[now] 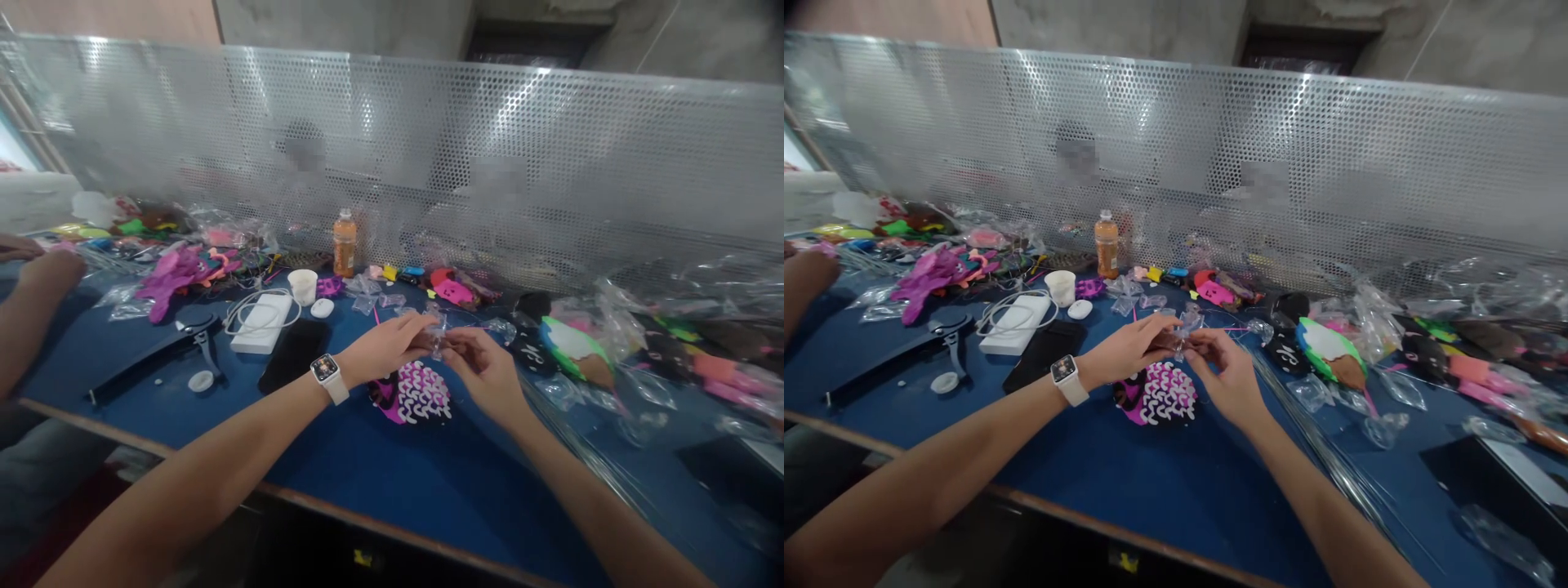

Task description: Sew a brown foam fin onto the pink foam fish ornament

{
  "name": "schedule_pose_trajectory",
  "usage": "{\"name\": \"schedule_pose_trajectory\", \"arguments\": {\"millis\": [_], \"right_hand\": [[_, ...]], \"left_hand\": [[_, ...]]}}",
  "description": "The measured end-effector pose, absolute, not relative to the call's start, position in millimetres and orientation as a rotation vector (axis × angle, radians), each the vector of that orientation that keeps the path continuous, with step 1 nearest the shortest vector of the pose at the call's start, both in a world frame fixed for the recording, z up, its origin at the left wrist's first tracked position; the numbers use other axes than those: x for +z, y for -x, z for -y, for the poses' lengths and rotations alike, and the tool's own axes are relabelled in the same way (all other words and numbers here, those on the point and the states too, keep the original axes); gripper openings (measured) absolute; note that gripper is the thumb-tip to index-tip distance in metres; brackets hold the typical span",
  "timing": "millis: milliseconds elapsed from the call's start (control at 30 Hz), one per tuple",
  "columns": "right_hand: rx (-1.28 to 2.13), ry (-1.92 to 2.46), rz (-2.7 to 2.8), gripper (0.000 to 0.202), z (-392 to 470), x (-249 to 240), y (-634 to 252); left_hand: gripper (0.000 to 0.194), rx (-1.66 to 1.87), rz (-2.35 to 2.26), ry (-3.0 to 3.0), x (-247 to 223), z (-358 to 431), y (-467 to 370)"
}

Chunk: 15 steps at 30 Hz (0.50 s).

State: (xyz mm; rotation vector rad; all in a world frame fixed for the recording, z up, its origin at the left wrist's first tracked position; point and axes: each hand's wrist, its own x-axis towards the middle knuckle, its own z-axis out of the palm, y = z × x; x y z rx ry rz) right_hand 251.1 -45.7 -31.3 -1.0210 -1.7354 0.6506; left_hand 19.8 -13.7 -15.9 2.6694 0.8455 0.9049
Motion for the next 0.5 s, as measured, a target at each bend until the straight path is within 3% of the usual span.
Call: {"name": "schedule_pose_trajectory", "arguments": {"millis": [267, 400, 500], "right_hand": [[0.728, 1.141, 1.881, 0.025, 49.0, -23.0, -246.3], [0.569, 1.168, 2.018, 0.021, 46.2, -14.5, -249.3], [0.398, 1.261, 1.677, 0.017, 29.7, -5.5, -280.9]], "left_hand": [[0.038, 0.966, -0.765, -2.762, -12.9, 23.5, -26.5], [0.036, 0.876, -0.766, -2.981, -8.5, 20.6, -25.0], [0.038, 0.811, -1.022, -3.025, -5.6, 8.0, -10.9]]}}
